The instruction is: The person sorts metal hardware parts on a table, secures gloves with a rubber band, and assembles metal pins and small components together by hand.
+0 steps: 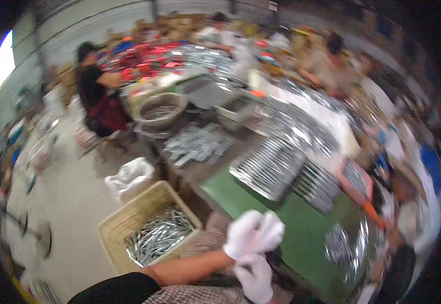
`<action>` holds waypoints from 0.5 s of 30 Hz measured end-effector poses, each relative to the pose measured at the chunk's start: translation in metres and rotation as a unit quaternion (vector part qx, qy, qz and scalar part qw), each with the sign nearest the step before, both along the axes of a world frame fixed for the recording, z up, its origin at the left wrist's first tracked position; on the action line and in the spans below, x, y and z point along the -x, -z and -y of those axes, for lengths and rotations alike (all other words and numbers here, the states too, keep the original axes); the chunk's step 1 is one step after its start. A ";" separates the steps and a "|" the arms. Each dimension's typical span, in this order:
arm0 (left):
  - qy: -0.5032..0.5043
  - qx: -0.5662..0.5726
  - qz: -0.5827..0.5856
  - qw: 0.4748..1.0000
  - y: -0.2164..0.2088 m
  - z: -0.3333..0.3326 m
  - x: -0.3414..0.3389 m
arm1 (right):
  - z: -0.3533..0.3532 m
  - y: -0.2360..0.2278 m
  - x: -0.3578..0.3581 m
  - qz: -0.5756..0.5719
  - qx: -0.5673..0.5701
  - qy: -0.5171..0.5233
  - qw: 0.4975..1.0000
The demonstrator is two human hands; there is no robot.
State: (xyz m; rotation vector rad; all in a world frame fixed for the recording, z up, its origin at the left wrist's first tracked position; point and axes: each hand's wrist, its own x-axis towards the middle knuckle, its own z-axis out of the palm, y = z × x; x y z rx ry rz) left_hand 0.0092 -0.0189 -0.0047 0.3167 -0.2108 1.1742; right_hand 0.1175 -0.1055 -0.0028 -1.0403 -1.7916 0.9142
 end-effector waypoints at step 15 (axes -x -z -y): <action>-0.199 -0.356 -0.623 0.668 0.033 0.022 0.025 | -0.007 0.008 -0.051 -0.347 0.143 0.082 0.923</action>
